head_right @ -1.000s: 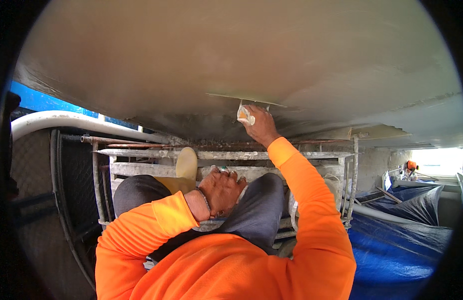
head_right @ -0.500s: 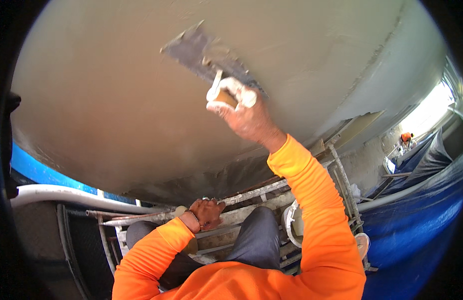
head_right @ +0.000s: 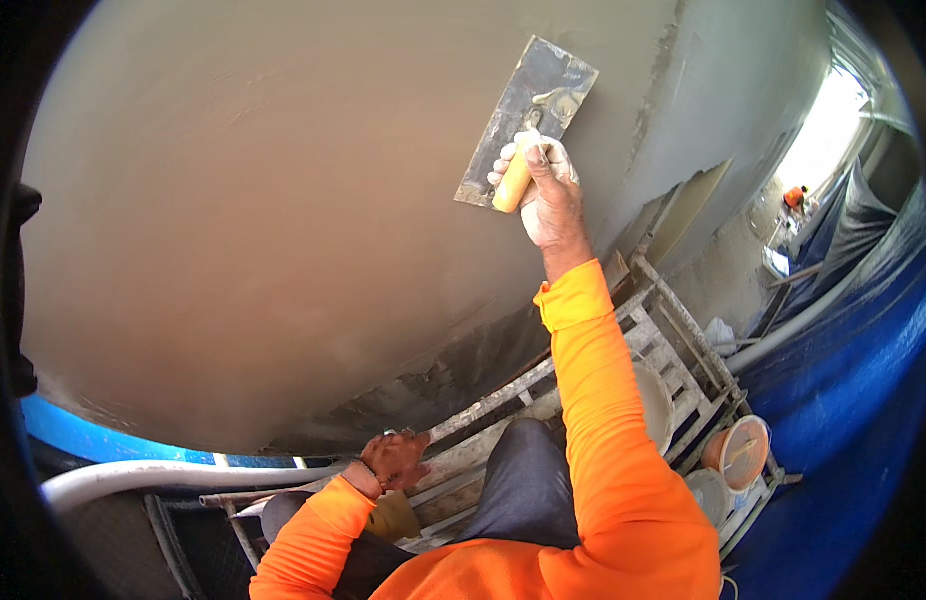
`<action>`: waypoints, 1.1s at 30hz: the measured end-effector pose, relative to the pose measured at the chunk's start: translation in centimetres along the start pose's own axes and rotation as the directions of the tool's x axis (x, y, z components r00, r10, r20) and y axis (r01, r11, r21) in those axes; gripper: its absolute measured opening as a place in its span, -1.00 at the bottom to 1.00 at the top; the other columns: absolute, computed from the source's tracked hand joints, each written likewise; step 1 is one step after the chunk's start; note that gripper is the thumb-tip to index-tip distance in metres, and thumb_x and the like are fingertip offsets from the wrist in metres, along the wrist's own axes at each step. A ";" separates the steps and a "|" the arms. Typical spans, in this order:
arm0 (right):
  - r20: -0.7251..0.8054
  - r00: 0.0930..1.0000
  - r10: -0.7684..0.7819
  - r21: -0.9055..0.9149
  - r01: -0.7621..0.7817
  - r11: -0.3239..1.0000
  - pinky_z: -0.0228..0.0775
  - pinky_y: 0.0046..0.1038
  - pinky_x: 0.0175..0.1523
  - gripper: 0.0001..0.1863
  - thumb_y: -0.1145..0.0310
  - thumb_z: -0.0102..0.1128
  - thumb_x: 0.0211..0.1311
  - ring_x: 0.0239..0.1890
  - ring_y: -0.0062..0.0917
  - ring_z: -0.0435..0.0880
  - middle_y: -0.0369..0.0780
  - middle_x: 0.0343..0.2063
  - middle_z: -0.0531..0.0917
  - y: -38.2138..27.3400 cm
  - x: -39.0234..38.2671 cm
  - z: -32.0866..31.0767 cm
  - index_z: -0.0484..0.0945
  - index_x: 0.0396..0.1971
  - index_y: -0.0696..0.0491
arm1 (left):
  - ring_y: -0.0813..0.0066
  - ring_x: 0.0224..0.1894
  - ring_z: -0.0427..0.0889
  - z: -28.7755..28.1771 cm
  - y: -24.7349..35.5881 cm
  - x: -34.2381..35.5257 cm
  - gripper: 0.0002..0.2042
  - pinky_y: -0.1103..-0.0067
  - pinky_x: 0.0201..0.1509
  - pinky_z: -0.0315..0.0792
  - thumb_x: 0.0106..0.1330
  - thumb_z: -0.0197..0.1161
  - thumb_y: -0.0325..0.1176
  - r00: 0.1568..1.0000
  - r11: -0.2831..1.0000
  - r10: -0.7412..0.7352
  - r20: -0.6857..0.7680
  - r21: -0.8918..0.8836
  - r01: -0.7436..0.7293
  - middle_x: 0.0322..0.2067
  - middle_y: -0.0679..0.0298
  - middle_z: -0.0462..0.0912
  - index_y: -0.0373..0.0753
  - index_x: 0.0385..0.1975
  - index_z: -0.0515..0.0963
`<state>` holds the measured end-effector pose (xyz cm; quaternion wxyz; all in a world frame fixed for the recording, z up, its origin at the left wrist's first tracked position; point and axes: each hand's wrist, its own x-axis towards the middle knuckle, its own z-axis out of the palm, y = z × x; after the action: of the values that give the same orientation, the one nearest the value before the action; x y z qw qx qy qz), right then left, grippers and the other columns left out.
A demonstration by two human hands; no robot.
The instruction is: The person scoops plaster from a bucket onto a hawk and applies it to the ceiling with a trowel, smoothing the surface in repeated strokes. The person works while standing on a scaffold, repeatedly loading the trowel and spreading the plaster across the ceiling area.
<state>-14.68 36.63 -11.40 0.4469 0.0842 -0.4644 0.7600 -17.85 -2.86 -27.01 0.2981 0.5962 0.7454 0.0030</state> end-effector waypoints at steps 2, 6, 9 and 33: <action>-0.057 0.998 -0.004 0.088 0.008 0.996 0.53 -0.19 0.08 -0.56 0.09 0.38 0.40 -0.11 -0.40 0.60 -0.22 -0.16 0.59 0.9 -1.0 -2.7 0.48 0.06 0.05 | -0.13 0.05 0.70 0.3 -0.1 0.1 -0.53 0.12 0.12 0.53 0.29 0.27 -0.03 0.998 0.999 -0.028 0.057 -0.016 0.029 -0.08 -0.12 0.67 -0.22 0.06 0.50; -0.156 0.988 0.007 0.241 0.031 0.970 0.48 -0.13 0.13 -0.56 0.07 0.33 0.42 -0.08 -0.40 0.56 -0.26 -0.17 0.55 5.1 -3.6 -8.7 0.47 0.10 0.03 | -0.11 0.05 0.70 0.9 0.0 0.1 -0.50 0.12 0.10 0.55 0.31 0.28 0.01 1.000 0.998 0.005 0.006 0.057 -0.005 -0.07 -0.10 0.67 -0.20 0.10 0.48; -0.277 0.959 0.054 0.363 0.052 0.930 0.46 -0.13 0.14 -0.58 0.12 0.35 0.39 -0.09 -0.42 0.55 -0.28 -0.19 0.55 10.1 -6.6 -14.1 0.48 0.09 0.01 | -0.12 0.01 0.71 0.9 0.3 -0.2 -0.51 0.14 0.05 0.58 0.35 0.26 0.02 0.999 0.993 0.039 -0.023 0.113 -0.036 -0.06 -0.12 0.67 -0.23 0.10 0.48; 0.487 0.344 0.803 -0.746 0.642 0.177 0.57 -0.11 -0.05 -0.46 0.09 0.34 0.29 -0.14 -0.14 0.74 -0.12 -0.17 0.72 24.8 -24.2 7.8 0.54 0.19 0.01 | 0.04 0.04 0.75 3.5 5.3 -0.1 -0.70 0.05 0.08 0.57 0.27 0.26 -0.33 0.989 0.996 0.066 0.135 0.056 -0.074 -0.02 -0.06 0.74 -0.33 -0.06 0.69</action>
<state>-21.49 11.82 -35.86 -0.0383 0.1542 -0.9837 0.0837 -11.60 -2.64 -27.96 0.3288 0.6295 0.7023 -0.0491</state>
